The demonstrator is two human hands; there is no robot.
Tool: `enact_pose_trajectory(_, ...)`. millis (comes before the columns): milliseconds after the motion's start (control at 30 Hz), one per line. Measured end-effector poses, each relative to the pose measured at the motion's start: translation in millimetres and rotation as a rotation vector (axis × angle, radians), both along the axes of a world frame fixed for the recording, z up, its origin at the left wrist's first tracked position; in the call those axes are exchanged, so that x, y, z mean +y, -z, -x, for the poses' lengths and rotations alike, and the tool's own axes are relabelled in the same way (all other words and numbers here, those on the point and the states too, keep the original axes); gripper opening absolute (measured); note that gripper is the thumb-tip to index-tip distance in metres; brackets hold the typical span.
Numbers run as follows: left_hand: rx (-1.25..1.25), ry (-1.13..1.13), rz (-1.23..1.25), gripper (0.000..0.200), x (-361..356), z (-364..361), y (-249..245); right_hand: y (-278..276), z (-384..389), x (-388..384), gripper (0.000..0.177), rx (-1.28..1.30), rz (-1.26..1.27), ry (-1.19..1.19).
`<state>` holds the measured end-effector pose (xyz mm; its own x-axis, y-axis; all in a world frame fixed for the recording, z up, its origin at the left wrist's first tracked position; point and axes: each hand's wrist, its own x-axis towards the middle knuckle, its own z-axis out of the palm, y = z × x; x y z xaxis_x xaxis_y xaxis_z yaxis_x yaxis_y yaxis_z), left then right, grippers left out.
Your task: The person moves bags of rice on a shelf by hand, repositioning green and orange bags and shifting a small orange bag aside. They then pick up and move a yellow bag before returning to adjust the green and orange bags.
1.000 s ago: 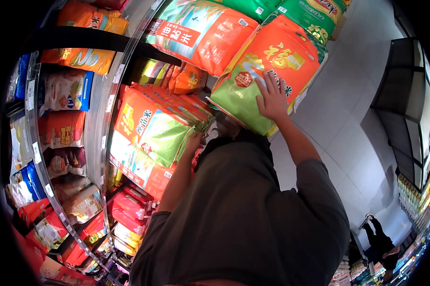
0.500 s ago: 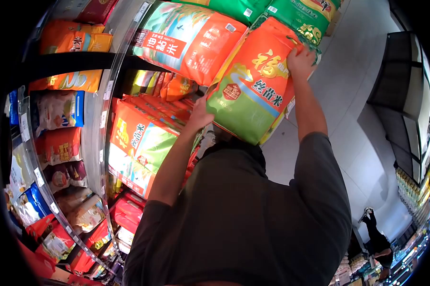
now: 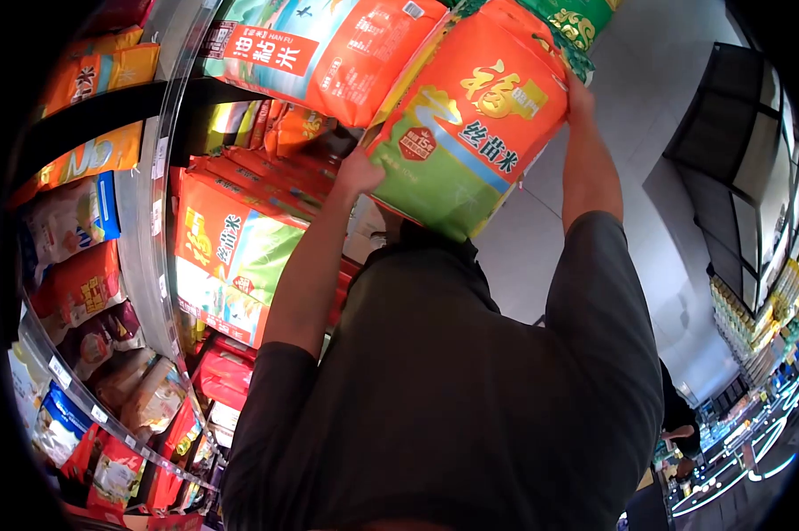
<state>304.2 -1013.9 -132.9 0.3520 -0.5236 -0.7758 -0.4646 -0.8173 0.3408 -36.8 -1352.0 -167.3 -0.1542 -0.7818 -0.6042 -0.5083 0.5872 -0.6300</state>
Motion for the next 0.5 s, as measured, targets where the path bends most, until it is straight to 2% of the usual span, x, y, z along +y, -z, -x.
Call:
enact_pose_trajectory(67, 0.027, -0.072, -0.009, 0.062, 1.8, 0.3, 6.0, 9.5, 10.7, 14.2, 0.051, -0.676, -0.095, 0.282)
enact_pose_trajectory(167, -0.043, -0.095, 0.056, 0.050, 12.3, 1.7, 5.8, -22.1, -5.1, 46.4, 0.046, -0.813, -0.081, 0.272)
enact_pose_trajectory(233, 0.112, -0.061, -0.088, 0.038, 9.8, -5.9, 14.1, -23.0, -7.6, 48.4, 0.047, -0.847, -0.096, 0.229)
enact_pose_trajectory(300, -0.050, 0.496, 0.061, 0.025, 31.9, -2.2, 61.8, -18.7, -14.2, 51.3, 0.050, -0.893, -0.099, 0.150)
enact_pose_trajectory(367, -0.024, 0.744, 0.096, 0.018, 50.1, 8.1, 55.5, -28.6, -32.5, 59.1, 0.051, -0.876, -0.078, 0.086)
enact_pose_trajectory(433, 0.192, 0.120, 0.136, 0.012, 82.3, 26.3, 61.8, -44.5, -56.1, 76.1, 0.051, -0.786, -0.089, 0.084)
enact_pose_trajectory(500, 0.324, 0.013, 0.362, 0.010, 125.7, 49.6, 88.5, -46.2, -76.6, 83.1, 0.053, -0.750, -0.107, 0.066)
